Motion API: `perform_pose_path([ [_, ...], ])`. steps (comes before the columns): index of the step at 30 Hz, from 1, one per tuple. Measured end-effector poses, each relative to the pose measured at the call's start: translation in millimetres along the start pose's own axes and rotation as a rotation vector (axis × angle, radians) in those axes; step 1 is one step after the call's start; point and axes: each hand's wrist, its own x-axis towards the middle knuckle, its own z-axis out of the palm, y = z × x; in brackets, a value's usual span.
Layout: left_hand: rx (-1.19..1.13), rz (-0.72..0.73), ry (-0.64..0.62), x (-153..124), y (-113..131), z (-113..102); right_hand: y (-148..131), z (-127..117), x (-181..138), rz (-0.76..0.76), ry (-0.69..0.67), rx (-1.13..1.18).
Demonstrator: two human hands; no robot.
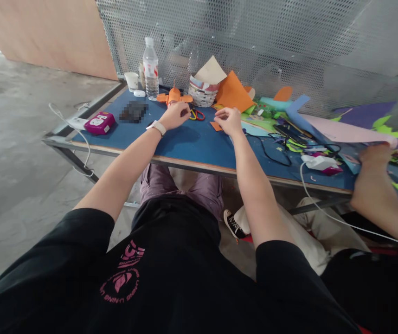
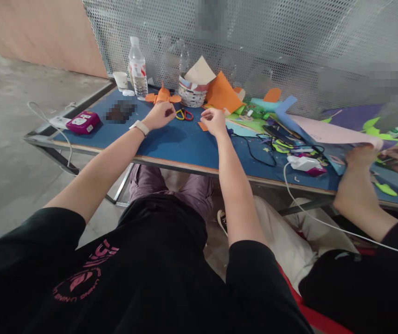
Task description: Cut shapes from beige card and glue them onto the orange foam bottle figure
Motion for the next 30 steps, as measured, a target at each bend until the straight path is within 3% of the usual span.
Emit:
perform_pose_path([
  [6, 0.033, -0.009, -0.052, 8, -21, 11, -9, 11, -6, -0.168, -0.250, -0.222],
  [10, 0.005, 0.077, -0.041, 10, -26, 14, -35, 22, -8, -0.271, -0.342, -0.518],
  [13, -0.032, 0.136, -0.039, 10, -25, 15, -55, 30, 3, -0.310, -0.389, -0.561],
  [17, -0.013, 0.110, -0.049, 10, -25, 18, -64, 32, 33, -0.290, -0.576, -0.674],
  [20, -0.029, 0.120, -0.049, 11, -25, 21, -61, 19, 54, -0.193, -0.734, -0.789],
  [26, -0.053, 0.121, -0.080, 13, -21, 27, -64, -26, 76, -0.041, -0.730, -0.694],
  [28, -0.045, 0.119, -0.087, 13, -21, 30, -66, -24, 84, -0.061, -0.630, -0.617],
  [30, -0.039, 0.148, -0.074, 14, -21, 33, -64, -7, 91, -0.107, -0.495, -0.587],
])
